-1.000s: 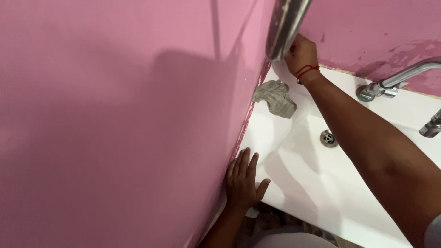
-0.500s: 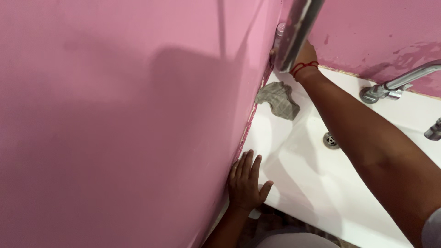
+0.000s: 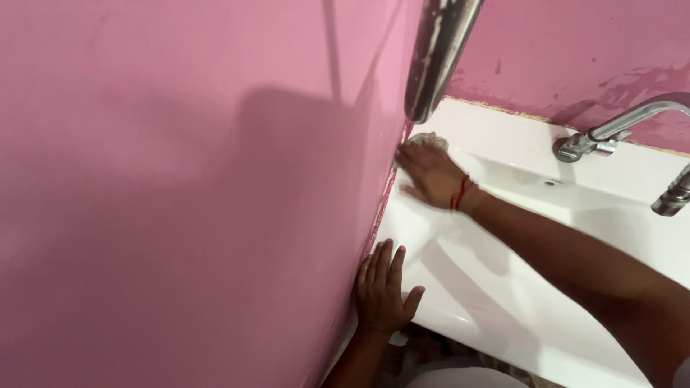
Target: The person scrubs a white wall-mounted sink with a cloth, focusing on the basin, rim, and faucet. They repeatedly wipe the surfaces and rinse the cloth under running water from the faucet.
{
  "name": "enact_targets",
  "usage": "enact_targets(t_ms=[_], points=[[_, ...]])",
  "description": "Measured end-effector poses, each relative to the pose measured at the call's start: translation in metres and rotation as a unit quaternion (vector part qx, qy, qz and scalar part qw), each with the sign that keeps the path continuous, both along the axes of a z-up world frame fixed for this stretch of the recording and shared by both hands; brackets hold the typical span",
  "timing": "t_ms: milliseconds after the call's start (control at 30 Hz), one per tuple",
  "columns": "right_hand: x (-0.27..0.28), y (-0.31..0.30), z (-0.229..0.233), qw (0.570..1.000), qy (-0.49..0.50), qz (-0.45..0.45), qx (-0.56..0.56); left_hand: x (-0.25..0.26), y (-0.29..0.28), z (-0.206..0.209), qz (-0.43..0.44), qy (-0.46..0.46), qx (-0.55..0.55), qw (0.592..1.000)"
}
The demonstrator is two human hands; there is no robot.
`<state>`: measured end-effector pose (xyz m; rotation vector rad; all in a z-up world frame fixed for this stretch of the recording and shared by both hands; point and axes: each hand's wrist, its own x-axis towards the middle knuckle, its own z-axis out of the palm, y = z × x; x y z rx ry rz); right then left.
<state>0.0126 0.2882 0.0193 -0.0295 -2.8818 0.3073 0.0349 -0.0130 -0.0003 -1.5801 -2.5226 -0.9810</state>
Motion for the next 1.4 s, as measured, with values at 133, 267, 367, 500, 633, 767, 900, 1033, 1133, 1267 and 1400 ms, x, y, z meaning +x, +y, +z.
enact_targets(t_ms=[133, 267, 367, 500, 633, 767, 900, 1033, 1133, 1267, 1400], points=[[0.027, 0.010, -0.022, 0.993, -0.105, -0.006, 0.057, 0.001, 0.000, -0.004, 0.000, -0.002, -0.001, 1.000], [0.040, 0.059, -0.010, 0.981, -0.110, -0.084, 0.135, -0.001, 0.001, -0.002, -0.001, 0.003, 0.002, 1.000], [0.048, 0.076, -0.006, 0.961, -0.156, -0.171, 0.155, 0.002, 0.000, -0.001, -0.001, 0.005, 0.000, 1.000], [0.065, 0.091, -0.010, 0.967, -0.091, -0.226, 0.075, 0.000, -0.001, 0.001, -0.004, -0.004, -0.006, 1.000], [0.117, 0.092, -0.024, 0.938, -0.074, -0.327, 0.091, 0.000, -0.002, 0.001, -0.004, -0.003, -0.005, 1.000], [0.145, 0.070, -0.042, 0.933, -0.023, -0.347, 0.089, 0.000, 0.000, 0.002, -0.006, 0.014, -0.003, 1.000], [0.107, 0.073, -0.039, 0.914, -0.049, -0.390, 0.099, -0.001, 0.003, 0.005, -0.005, 0.024, -0.002, 1.000], [0.097, 0.083, -0.032, 0.914, -0.090, -0.389, 0.075, 0.001, 0.002, 0.002, -0.009, 0.010, 0.001, 1.000], [0.117, 0.086, -0.029, 0.940, -0.106, -0.310, 0.094, 0.000, 0.002, 0.002, -0.014, 0.008, 0.001, 1.000], [0.161, 0.085, -0.034, 0.968, -0.033, -0.218, 0.123, 0.001, 0.004, 0.005, -0.012, 0.013, 0.014, 1.000], [0.212, 0.066, -0.037, 0.900, 0.011, -0.369, -0.230, 0.002, 0.002, 0.005, -0.010, 0.019, 0.012, 1.000]])
